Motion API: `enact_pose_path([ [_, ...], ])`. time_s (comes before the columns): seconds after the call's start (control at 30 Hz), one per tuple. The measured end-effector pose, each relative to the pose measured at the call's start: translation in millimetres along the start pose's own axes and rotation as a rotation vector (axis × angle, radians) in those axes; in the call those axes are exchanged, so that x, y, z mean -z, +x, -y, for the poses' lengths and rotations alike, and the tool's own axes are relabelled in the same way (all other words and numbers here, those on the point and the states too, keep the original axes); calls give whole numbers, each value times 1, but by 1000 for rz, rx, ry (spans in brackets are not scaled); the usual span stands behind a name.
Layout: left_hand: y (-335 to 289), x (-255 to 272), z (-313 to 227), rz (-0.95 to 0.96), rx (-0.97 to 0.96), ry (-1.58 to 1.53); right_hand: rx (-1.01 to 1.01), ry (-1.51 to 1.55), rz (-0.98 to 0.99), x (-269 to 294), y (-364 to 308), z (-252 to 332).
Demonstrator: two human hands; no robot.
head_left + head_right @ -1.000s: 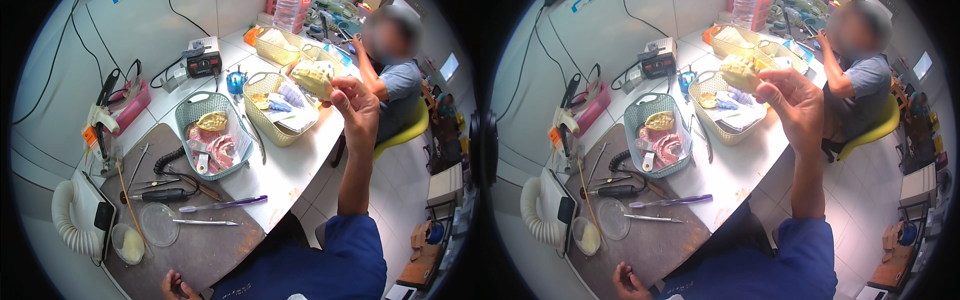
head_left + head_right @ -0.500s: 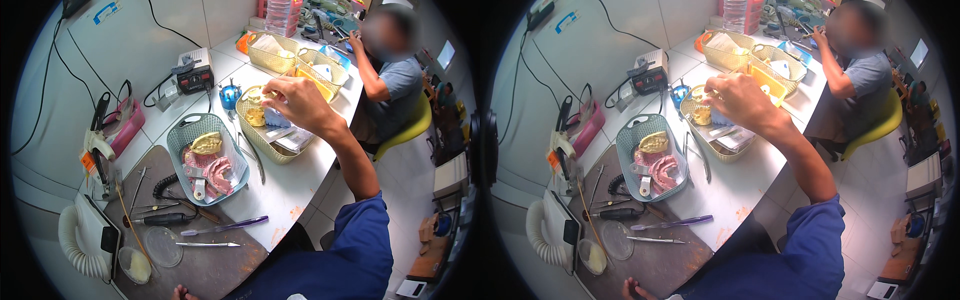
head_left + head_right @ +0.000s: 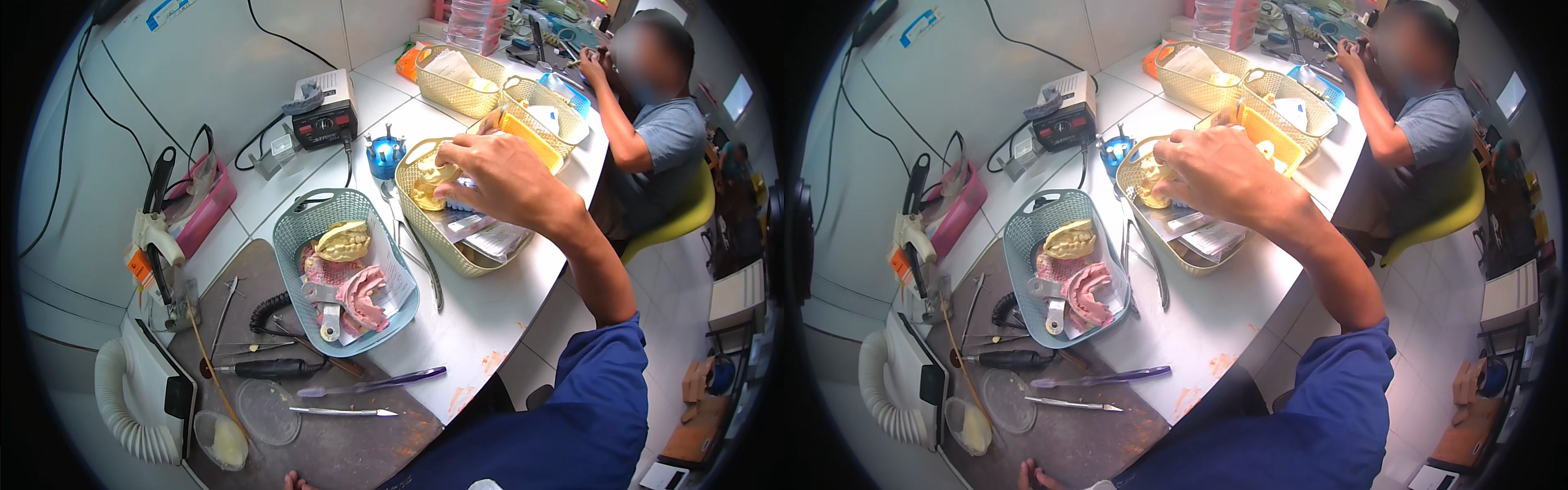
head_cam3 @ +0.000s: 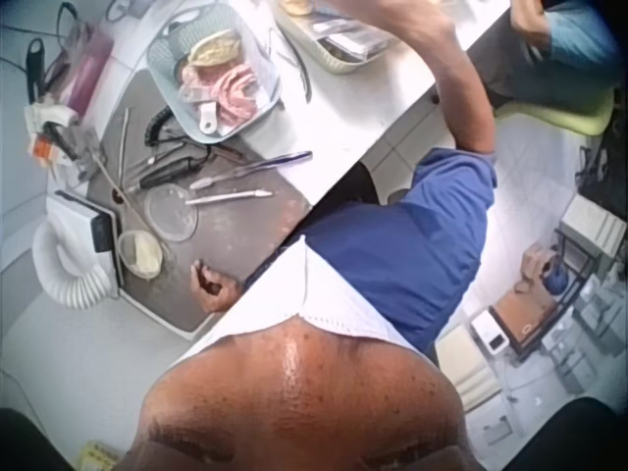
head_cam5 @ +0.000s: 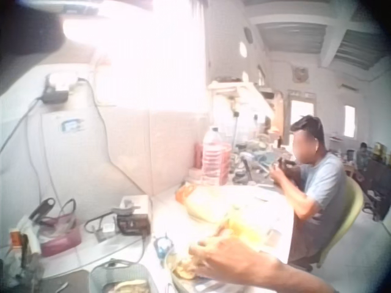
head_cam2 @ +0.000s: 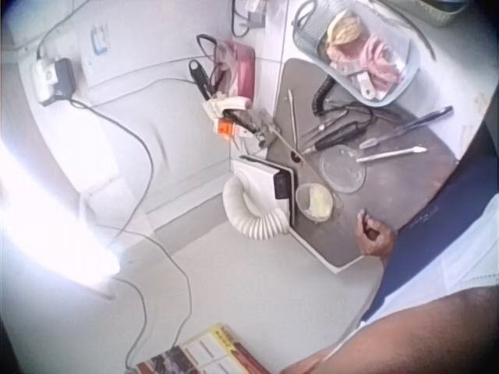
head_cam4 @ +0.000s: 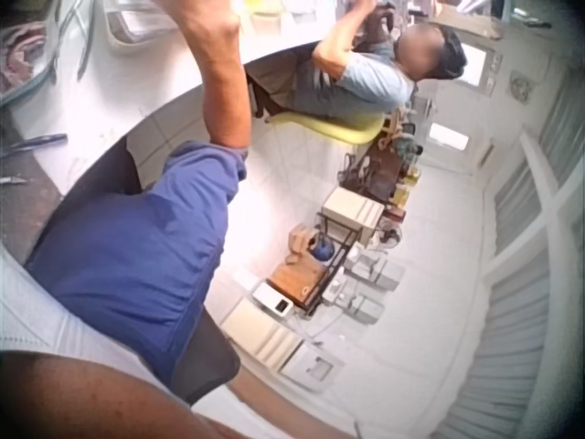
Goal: The person uses a metal sculpting tool to carve and refine the surface of a yellow dental cast held in their left hand. They work on the inner contours and edges of the model, occasionally rotating it to access different areas. The person also handles a pink dental cast and a blue silicone mold, placing them into a basket on the table.
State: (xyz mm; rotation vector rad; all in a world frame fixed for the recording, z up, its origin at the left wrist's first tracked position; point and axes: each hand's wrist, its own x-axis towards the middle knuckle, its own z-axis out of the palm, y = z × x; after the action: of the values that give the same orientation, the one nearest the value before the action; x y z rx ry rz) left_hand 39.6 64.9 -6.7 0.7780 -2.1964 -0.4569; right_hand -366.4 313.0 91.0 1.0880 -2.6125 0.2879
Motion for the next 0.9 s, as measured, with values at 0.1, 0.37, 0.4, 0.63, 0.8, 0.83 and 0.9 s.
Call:
enact_pose_path([
  [0.1,3,1,-1,-2,-16,11,74,-82,-15,-1,5,2],
  [0.37,-1,6,5,6,7,-19,-170,282,-49,31,2,15],
  [0.4,-1,7,7,1,-20,-10,-183,344,-78,26,0,15],
  [0.63,-7,9,29,60,-181,1,-385,578,-66,27,-3,18],
  [0.8,-19,8,37,83,-153,-40,-8,-37,108,15,22,31],
  [0.83,-18,9,38,96,-161,-34,-13,-131,201,12,31,31],
  [0.9,-11,9,33,109,-173,-39,-13,-303,401,-2,37,26],
])
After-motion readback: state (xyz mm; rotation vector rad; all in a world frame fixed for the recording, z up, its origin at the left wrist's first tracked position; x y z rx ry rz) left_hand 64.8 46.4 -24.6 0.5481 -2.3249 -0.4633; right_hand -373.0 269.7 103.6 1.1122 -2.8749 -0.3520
